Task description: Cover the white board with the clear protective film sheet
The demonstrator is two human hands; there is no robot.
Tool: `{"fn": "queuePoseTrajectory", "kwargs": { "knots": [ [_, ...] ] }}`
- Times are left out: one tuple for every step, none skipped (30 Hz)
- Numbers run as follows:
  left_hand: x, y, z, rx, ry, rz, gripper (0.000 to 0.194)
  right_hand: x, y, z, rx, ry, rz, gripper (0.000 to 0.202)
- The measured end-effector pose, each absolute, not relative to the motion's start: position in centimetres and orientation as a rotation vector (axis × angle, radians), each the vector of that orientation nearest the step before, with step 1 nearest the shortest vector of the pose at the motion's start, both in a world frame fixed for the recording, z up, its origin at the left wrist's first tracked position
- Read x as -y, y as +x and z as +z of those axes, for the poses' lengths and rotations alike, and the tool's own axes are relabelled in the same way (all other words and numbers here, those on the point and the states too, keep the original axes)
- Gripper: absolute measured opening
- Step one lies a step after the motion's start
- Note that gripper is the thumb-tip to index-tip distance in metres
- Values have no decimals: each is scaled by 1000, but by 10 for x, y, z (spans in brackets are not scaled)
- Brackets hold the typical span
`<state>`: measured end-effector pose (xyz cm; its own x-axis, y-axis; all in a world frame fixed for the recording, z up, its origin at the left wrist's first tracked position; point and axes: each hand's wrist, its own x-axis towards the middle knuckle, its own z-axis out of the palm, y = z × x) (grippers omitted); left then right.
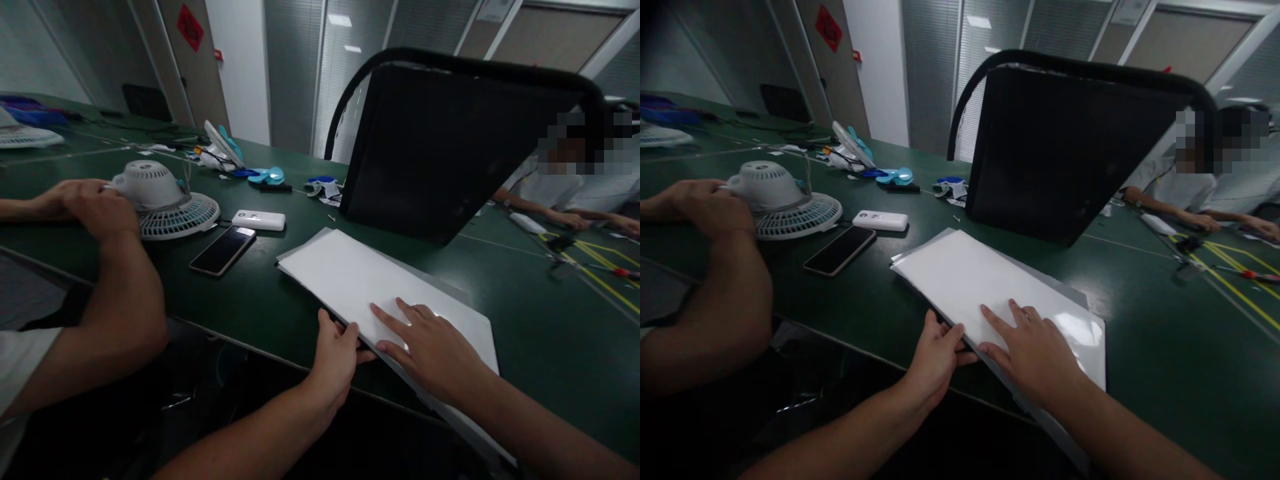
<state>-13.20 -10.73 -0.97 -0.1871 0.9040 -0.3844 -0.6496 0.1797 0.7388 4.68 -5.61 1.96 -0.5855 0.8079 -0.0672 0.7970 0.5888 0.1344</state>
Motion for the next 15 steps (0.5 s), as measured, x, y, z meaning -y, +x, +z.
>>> {"fn": "queuePoseTrajectory", "kwargs": {
  "knots": [
    [108,-132,-10,-1033,324,1433,39,58,49,19,-2699,1368,149,68],
    [108,-132,-9,-1030,324,1432,40,59,51,19,-2709,1372,162,68],
    [108,-133,-9,-1026,322,1432,41,60,51,19,-2724,1374,173,68],
    [108,-133,-9,-1021,321,1432,42,61,52,19,-2742,1375,183,67],
    [108,-133,-9,-1014,319,1433,42,62,51,19,-2762,1371,191,67],
    [108,-133,-9,-1005,317,1435,42,62,51,19,-2784,1362,196,66],
    [108,-133,-9,-994,316,1439,41,63,50,18,-2807,1350,202,66],
    [108,-133,-9,-983,315,1445,42,63,49,17,-2829,1338,207,65],
    [108,-133,-10,-973,313,1454,42,63,48,16,-2852,1325,215,64],
    [108,-133,-10,-967,312,1462,42,64,47,15,-2872,1312,223,64],
    [108,-133,-11,-965,311,1469,42,64,46,13,-2892,1299,232,63],
    [108,-133,-11,-969,314,1471,43,64,46,12,-2911,1287,241,63],
    [108,-133,-12,-976,317,1469,43,65,45,11,-2928,1276,248,63],
    [108,-133,-12,-982,323,1466,43,65,45,11,-2943,1268,256,64],
    [109,-133,-13,-984,329,1464,44,65,45,10,-2956,1262,264,64]
  ]
}}
